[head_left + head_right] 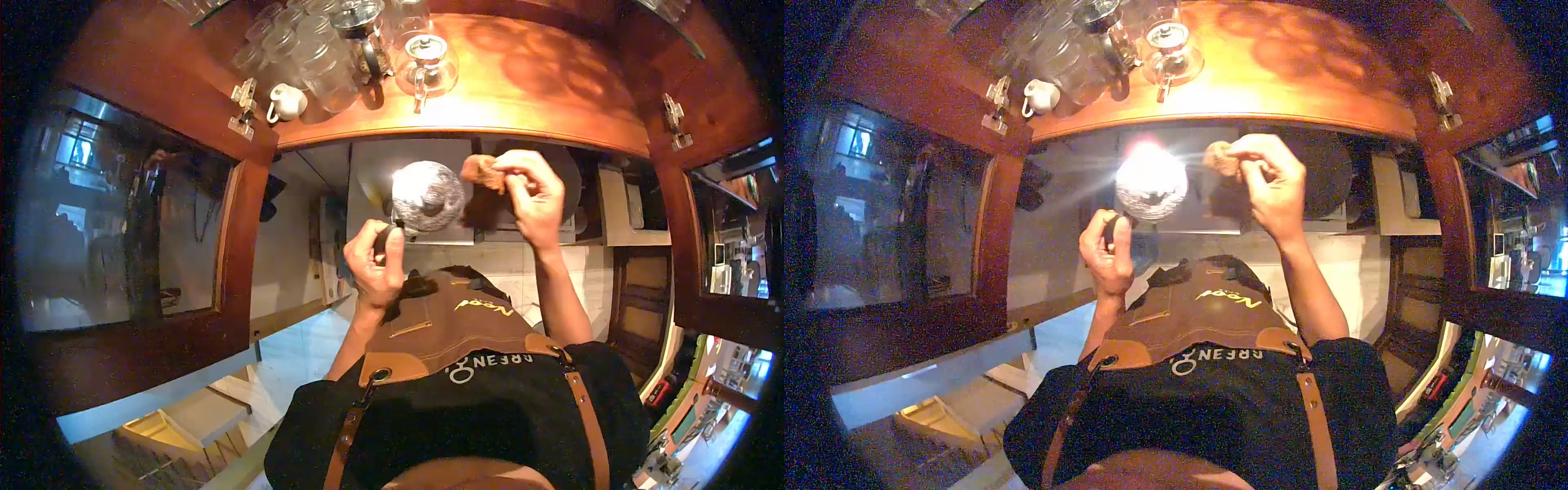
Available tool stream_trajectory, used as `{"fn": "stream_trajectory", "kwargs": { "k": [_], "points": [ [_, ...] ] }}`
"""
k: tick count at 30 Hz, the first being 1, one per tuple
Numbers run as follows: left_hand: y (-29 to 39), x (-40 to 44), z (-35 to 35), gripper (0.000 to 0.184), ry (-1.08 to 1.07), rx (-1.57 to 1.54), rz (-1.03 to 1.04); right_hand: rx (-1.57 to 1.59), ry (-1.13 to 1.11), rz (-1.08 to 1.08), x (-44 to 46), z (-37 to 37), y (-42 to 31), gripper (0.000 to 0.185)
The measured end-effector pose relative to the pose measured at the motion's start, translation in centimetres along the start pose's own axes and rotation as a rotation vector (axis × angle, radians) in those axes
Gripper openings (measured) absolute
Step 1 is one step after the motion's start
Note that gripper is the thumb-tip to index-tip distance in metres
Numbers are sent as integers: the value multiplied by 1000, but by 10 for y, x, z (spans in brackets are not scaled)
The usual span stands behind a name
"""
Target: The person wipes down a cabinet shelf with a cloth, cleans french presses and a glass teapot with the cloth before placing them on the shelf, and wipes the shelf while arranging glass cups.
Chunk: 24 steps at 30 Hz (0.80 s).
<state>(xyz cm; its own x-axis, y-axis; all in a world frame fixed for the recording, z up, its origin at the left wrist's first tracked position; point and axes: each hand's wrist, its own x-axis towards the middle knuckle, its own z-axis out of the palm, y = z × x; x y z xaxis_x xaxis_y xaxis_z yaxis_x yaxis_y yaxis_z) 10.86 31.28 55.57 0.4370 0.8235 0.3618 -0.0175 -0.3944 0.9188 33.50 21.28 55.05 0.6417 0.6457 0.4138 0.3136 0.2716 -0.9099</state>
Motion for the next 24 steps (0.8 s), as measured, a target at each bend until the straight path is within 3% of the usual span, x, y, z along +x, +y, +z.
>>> {"fn": "stream_trajectory", "kwargs": {
  "k": [1,3,4,7,8,9,11,13,15,16,18,19,21,22,24],
  "points": [
    [0,1,0,22,-52,44,34,4,19,-113,9,-1,-15,34],
    [1,2,3,20,-71,81,52,-94,-155,-306,20,0,-65,39],
    [-3,2,4,20,-98,97,55,-278,-242,-444,23,0,-76,43],
    [-5,0,4,20,-158,95,48,-378,-419,-450,26,12,-71,45],
    [-9,-3,3,20,-163,63,14,-272,-449,-343,30,13,-64,40],
    [-12,-5,1,20,-163,32,-22,-458,-467,-327,33,7,-47,34],
    [-14,-8,-4,18,-161,-83,-39,-335,-534,-75,33,-3,-12,25],
    [-15,-16,-4,15,9,-214,-144,-314,-554,69,13,-20,56,16],
    [-21,-18,-16,13,48,-327,-198,-299,-507,347,-17,-35,109,12],
    [-30,-21,-22,16,67,-368,-205,-357,-457,376,-32,-43,144,11],
    [-37,-24,-34,22,122,-331,-230,-518,-380,425,-50,-44,181,12],
    [-36,-25,-38,25,159,-254,-245,-506,-343,567,-57,-42,203,12],
    [-45,-32,-49,28,180,-196,-285,-522,-246,624,-69,-31,243,13],
    [-46,-36,-53,29,173,-140,-356,-534,-185,539,-77,-25,272,16],
    [-57,-45,-60,28,161,-69,-400,-894,-263,690,-80,-17,329,28]
  ]
}}
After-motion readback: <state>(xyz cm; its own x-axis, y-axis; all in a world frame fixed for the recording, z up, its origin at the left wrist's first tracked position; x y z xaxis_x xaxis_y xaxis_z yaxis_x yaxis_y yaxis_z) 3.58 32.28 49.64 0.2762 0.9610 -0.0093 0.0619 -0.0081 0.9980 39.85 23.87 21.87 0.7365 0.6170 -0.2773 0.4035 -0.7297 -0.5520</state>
